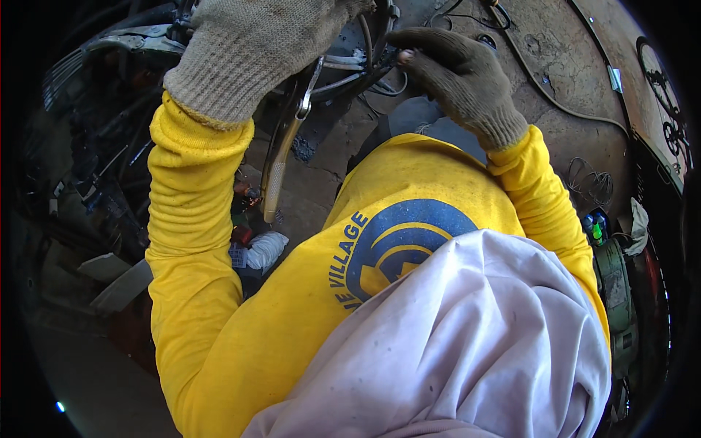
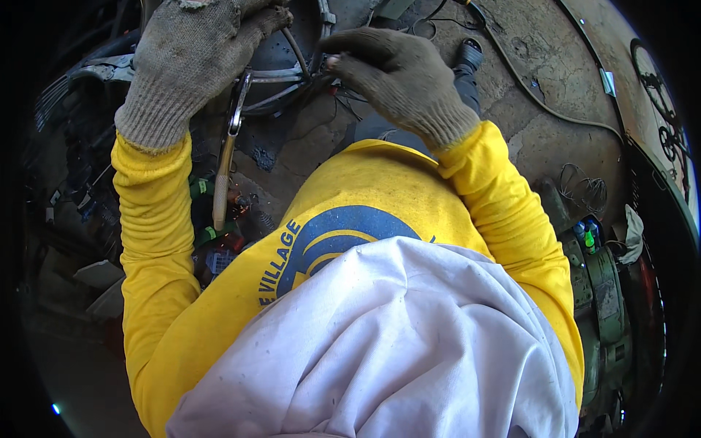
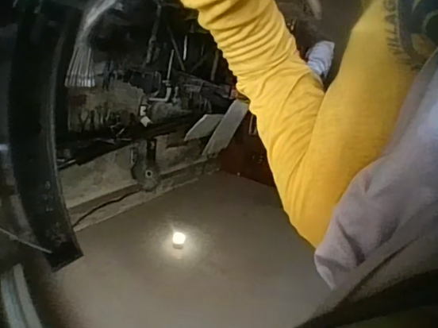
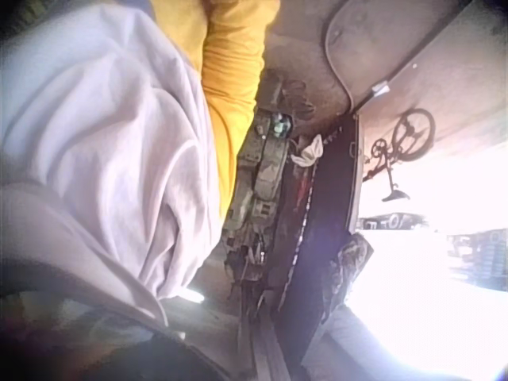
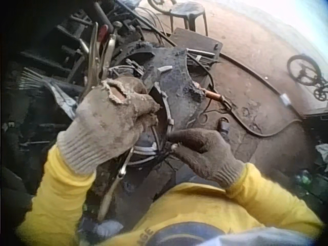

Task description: The person uses an angle grinder to smooth the edges of metal plates and uses a welding tool to join pieces of a metal frame together.

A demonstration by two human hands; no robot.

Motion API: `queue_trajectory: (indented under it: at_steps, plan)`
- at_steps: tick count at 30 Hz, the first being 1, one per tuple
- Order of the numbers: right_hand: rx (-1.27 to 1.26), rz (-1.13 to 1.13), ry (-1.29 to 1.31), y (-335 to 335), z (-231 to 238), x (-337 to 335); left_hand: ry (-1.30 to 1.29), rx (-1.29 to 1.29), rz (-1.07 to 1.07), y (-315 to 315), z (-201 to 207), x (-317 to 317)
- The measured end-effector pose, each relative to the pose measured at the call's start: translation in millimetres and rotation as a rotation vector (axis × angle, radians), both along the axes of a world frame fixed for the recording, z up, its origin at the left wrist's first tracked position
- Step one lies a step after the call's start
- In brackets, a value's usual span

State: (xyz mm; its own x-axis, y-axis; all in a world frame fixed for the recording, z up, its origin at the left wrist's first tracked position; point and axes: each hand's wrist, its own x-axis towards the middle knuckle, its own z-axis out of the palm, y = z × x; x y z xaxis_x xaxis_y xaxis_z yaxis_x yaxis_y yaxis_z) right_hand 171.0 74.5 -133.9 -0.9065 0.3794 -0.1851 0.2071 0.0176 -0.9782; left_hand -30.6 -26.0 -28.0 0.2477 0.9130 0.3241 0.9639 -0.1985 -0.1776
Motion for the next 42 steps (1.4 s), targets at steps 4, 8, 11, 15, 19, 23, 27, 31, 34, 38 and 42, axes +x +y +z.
queue_trajectory:
  at_steps: [4,8,11,15,19,23,27,31,34,38,42]
  plan:
    - [0.104,0.090,-0.067,-5,-3,-19,-0.070,0.029,-0.001,0,-2,-1]
    - [-0.003,0.255,-0.166,11,30,-35,-0.033,0.027,-0.046,-6,-7,-5]
    - [-0.116,0.147,-0.102,2,9,-33,-0.098,0.070,-0.043,-3,-14,-9]
    - [-0.106,0.147,-0.166,1,10,-35,-0.072,0.034,-0.037,-3,-8,-5]
    - [-0.086,0.136,-0.105,-1,4,-32,-0.149,0.087,-0.033,-2,-11,-5]
    - [-0.416,0.105,-0.146,11,13,-29,-0.088,0.050,-0.050,-1,-9,-6]
    - [-0.608,-0.166,-0.019,30,-11,5,-0.105,0.067,0.016,-2,-7,-4]
    - [-0.402,-0.350,-0.124,49,-51,59,-0.019,0.041,-0.103,1,-8,-7]
    - [-0.351,-0.413,-0.199,42,-64,87,-0.051,0.090,-0.060,1,-8,-4]
    - [-0.459,-0.525,-0.293,27,-91,120,-0.091,-0.078,-0.011,5,5,5]
    - [-0.488,-0.539,-0.354,14,-105,128,0.018,-0.260,0.114,8,6,6]
